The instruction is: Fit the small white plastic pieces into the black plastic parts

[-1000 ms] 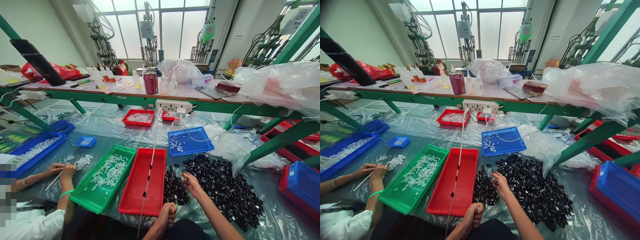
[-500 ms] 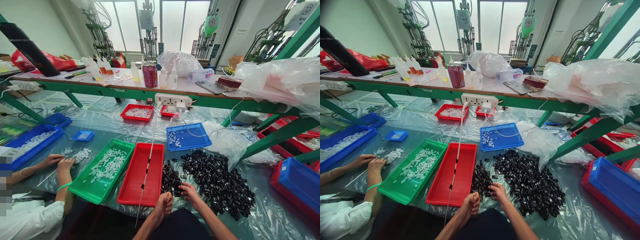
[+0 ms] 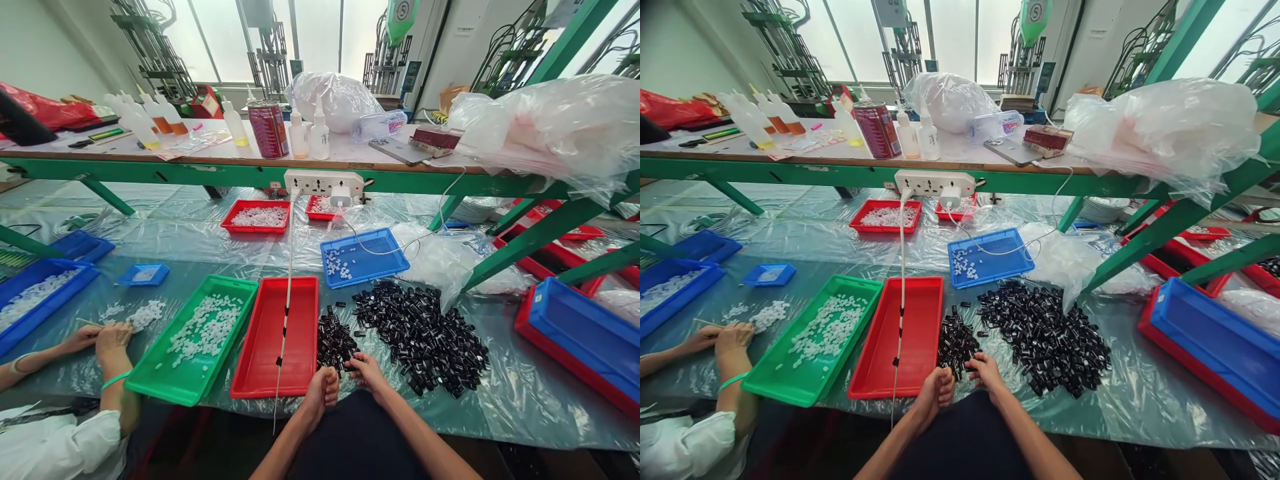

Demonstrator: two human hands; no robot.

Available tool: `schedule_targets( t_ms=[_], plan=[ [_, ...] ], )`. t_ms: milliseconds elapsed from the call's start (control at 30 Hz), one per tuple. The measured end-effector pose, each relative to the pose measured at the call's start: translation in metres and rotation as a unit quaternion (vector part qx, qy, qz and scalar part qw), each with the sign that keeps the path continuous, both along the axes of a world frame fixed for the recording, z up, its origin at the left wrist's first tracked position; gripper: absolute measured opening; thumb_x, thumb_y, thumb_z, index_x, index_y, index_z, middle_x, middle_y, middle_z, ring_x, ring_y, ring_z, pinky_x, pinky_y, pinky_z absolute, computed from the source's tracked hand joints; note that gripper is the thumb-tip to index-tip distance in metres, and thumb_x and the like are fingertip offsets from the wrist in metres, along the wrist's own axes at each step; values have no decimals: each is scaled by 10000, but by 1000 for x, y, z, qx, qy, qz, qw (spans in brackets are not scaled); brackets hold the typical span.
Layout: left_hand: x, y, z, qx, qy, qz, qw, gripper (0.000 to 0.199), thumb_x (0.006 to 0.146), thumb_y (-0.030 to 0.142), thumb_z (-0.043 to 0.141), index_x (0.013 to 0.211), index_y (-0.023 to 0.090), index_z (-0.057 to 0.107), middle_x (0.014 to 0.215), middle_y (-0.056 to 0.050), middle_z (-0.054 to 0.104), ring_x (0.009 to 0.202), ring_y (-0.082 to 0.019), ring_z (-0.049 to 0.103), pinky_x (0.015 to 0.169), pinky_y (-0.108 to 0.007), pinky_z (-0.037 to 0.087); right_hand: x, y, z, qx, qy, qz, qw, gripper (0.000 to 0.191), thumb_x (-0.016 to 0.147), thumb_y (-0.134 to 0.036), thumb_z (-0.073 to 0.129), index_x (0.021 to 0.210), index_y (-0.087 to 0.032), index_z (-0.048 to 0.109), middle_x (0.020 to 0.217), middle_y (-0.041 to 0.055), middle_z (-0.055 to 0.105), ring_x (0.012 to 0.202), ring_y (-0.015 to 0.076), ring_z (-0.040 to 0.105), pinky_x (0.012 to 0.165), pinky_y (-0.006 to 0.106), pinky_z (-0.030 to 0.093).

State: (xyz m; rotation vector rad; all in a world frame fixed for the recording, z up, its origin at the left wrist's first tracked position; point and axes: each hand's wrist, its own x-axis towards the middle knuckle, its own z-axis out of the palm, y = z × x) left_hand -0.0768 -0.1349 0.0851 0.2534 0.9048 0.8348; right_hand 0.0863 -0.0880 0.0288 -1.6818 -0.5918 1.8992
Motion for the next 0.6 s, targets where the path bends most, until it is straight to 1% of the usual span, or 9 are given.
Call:
schedule_targets(
  t_ms=[133,267,333,400,467,500,567,600],
  plan=[
    [-4,0,-6,-48,6,40,998,335,712,393,540,576,219,288,468,92,213,397,-52,114,435,-215,67,3,-3,1,-8,3,7,1000,298,766,-340,698,977,-191,549,918,76,739,528,107,604,426,176,371],
    [-5,-1,-9,-61,6,56,997,318,715,382,522,568,221,291,460,96,214,381,-51,111,422,-216,62,5,-8,2,-10,-3,21,1000,339,751,-383,731,975,-190,565,888,77,734,521,114,597,426,181,369],
    [-5,-1,-10,-65,6,57,996,305,711,365,517,562,222,294,456,95,220,378,-51,113,418,-217,64,3,-8,4,-2,4,29,1000,360,761,-400,726,1011,-187,578,905,82,734,533,112,600,433,179,371],
    [-6,-1,-11,-68,8,56,996,300,707,353,515,557,222,289,451,96,220,378,-51,114,418,-216,65,-1,-7,7,11,29,43,999,402,776,-428,712,1080,-191,595,945,85,735,591,125,632,457,186,402],
    [-6,-1,-11,-69,11,55,996,308,705,349,517,556,224,279,447,96,219,378,-52,118,420,-215,68,-5,-5,10,48,47,96,993,471,795,-469,682,1179,-211,594,982,82,734,683,159,669,497,212,453],
    [-7,0,-11,-69,12,54,996,314,705,351,519,556,224,273,445,96,219,378,-52,119,420,-214,69,-5,-4,11,77,28,136,987,494,800,-479,670,1213,-219,592,973,76,736,712,176,678,515,229,473],
    [-8,0,-12,-68,13,52,996,321,702,356,524,557,226,267,442,98,217,378,-51,117,422,-214,69,-1,-1,10,134,-55,204,968,479,804,-446,657,1217,-210,604,891,59,735,723,194,676,548,254,490],
    [-8,-1,-12,-68,12,51,996,321,699,357,524,558,226,267,443,99,215,378,-50,113,423,-214,66,4,1,10,155,-110,218,957,436,807,-408,649,1187,-196,620,835,47,727,719,195,669,571,260,491]
  ],
)
